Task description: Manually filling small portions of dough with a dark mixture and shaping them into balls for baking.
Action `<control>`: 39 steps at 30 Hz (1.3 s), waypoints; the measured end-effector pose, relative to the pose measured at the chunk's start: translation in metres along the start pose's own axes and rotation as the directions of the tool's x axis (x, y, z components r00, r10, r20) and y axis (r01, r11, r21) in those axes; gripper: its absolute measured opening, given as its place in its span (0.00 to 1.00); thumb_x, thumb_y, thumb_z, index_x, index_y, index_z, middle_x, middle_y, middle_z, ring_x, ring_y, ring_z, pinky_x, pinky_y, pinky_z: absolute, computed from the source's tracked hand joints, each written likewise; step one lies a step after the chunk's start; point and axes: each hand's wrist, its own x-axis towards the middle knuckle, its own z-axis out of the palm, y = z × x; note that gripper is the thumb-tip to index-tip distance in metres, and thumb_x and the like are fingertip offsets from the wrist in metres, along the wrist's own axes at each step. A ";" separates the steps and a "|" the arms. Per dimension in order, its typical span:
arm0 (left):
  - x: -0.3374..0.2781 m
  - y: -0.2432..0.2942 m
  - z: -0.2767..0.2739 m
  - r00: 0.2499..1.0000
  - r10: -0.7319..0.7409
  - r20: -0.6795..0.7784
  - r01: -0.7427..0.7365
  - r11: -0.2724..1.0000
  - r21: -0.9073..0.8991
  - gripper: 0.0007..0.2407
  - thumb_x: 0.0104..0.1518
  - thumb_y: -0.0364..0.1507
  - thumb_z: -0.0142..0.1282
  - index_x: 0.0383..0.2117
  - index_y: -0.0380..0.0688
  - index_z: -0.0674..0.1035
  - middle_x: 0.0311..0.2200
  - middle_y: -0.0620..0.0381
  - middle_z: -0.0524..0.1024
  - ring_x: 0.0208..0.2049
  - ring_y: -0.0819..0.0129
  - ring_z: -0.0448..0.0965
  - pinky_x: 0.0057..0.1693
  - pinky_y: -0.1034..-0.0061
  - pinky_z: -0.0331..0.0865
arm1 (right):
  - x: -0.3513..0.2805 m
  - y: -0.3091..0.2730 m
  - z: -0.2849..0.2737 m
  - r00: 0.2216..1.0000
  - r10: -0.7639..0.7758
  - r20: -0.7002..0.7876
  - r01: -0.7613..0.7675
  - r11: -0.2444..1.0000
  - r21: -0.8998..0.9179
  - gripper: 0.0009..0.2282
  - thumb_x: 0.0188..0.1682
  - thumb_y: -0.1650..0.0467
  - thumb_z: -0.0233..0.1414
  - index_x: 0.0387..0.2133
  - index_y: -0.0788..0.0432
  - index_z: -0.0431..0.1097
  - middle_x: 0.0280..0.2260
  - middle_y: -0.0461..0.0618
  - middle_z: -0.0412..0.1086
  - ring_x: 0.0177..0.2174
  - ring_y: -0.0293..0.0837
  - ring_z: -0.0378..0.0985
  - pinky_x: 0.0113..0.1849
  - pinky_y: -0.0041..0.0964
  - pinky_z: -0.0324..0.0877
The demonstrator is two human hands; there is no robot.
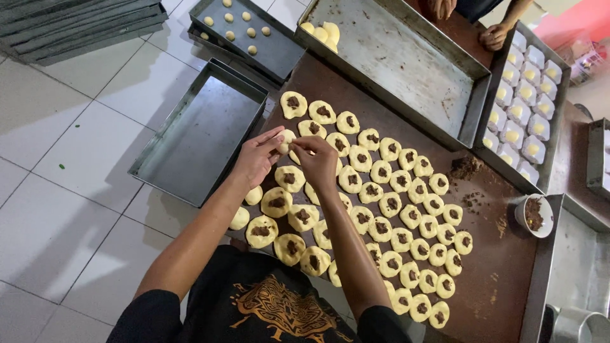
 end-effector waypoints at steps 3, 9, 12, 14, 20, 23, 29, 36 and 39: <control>0.000 0.007 -0.001 0.997 -0.071 -0.023 0.072 0.997 0.022 0.17 0.65 0.31 0.54 0.59 0.38 0.76 0.51 0.52 0.77 0.47 0.68 0.79 0.57 0.71 0.75 | 0.002 0.008 0.006 0.982 0.188 -0.018 -0.185 0.977 0.102 0.04 0.48 0.74 0.63 0.34 0.61 0.81 0.34 0.50 0.80 0.33 0.39 0.84 0.35 0.30 0.81; 0.024 -0.001 -0.024 0.987 -0.151 -0.045 0.149 0.988 -0.041 0.15 0.65 0.31 0.53 0.55 0.38 0.78 0.50 0.51 0.78 0.48 0.64 0.81 0.57 0.67 0.78 | 0.010 0.012 0.006 0.958 0.275 0.085 -0.285 0.949 0.139 0.05 0.48 0.74 0.61 0.36 0.60 0.81 0.35 0.49 0.79 0.33 0.38 0.83 0.34 0.28 0.79; 0.024 0.005 -0.024 0.974 -0.224 -0.027 0.220 0.970 -0.106 0.15 0.66 0.32 0.52 0.55 0.37 0.77 0.51 0.50 0.78 0.49 0.62 0.81 0.58 0.65 0.78 | 0.010 0.016 0.007 0.990 0.075 0.116 -0.079 0.996 0.033 0.05 0.48 0.76 0.61 0.36 0.60 0.81 0.40 0.49 0.78 0.34 0.38 0.84 0.35 0.28 0.81; 0.017 0.011 -0.020 0.961 -0.275 0.014 0.275 0.953 -0.128 0.15 0.66 0.32 0.51 0.55 0.36 0.75 0.51 0.48 0.77 0.49 0.61 0.81 0.58 0.63 0.79 | 0.007 0.017 0.007 0.993 -0.028 0.116 0.028 1.000 0.003 0.05 0.47 0.77 0.61 0.36 0.60 0.80 0.41 0.49 0.77 0.35 0.39 0.84 0.36 0.28 0.83; 0.054 0.008 -0.032 0.985 -0.145 0.096 0.140 0.989 0.050 0.16 0.63 0.30 0.54 0.56 0.37 0.75 0.52 0.50 0.76 0.52 0.63 0.78 0.57 0.67 0.79 | 0.026 0.056 0.018 0.991 0.085 0.103 -0.096 0.989 0.114 0.05 0.49 0.78 0.60 0.36 0.61 0.80 0.41 0.53 0.79 0.39 0.42 0.84 0.41 0.33 0.83; 0.086 0.013 -0.033 0.992 0.118 0.039 -0.124 0.953 0.275 0.17 0.60 0.26 0.61 0.56 0.39 0.77 0.52 0.50 0.79 0.50 0.64 0.80 0.55 0.71 0.76 | 0.049 0.076 0.027 0.984 0.121 0.131 -0.134 0.987 0.092 0.08 0.49 0.79 0.55 0.40 0.61 0.78 0.46 0.54 0.76 0.43 0.43 0.83 0.42 0.33 0.84; 0.110 0.038 -0.017 0.927 0.376 0.005 -0.275 0.668 0.692 0.17 0.54 0.29 0.67 0.50 0.40 0.81 0.44 0.54 0.83 0.44 0.70 0.84 0.51 0.76 0.80 | 0.057 0.048 0.045 0.922 0.074 0.380 -0.018 0.989 -0.150 0.12 0.45 0.74 0.61 0.43 0.62 0.78 0.41 0.59 0.77 0.37 0.51 0.81 0.37 0.44 0.78; 0.106 0.027 -0.019 0.872 0.428 0.236 -0.425 0.426 0.798 0.15 0.53 0.29 0.69 0.46 0.40 0.82 0.44 0.51 0.80 0.42 0.66 0.84 0.47 0.73 0.80 | 0.039 0.074 0.060 0.947 0.075 0.313 -0.044 0.993 -0.107 0.11 0.44 0.73 0.60 0.40 0.62 0.78 0.34 0.56 0.78 0.32 0.51 0.83 0.36 0.42 0.78; 0.111 0.015 -0.028 0.845 0.443 0.301 -0.450 0.281 0.848 0.15 0.53 0.29 0.70 0.45 0.40 0.82 0.43 0.51 0.78 0.42 0.63 0.83 0.46 0.70 0.79 | 0.033 0.073 0.059 0.963 0.065 0.262 -0.035 0.992 -0.118 0.12 0.46 0.75 0.57 0.44 0.61 0.77 0.40 0.56 0.77 0.36 0.53 0.83 0.39 0.43 0.78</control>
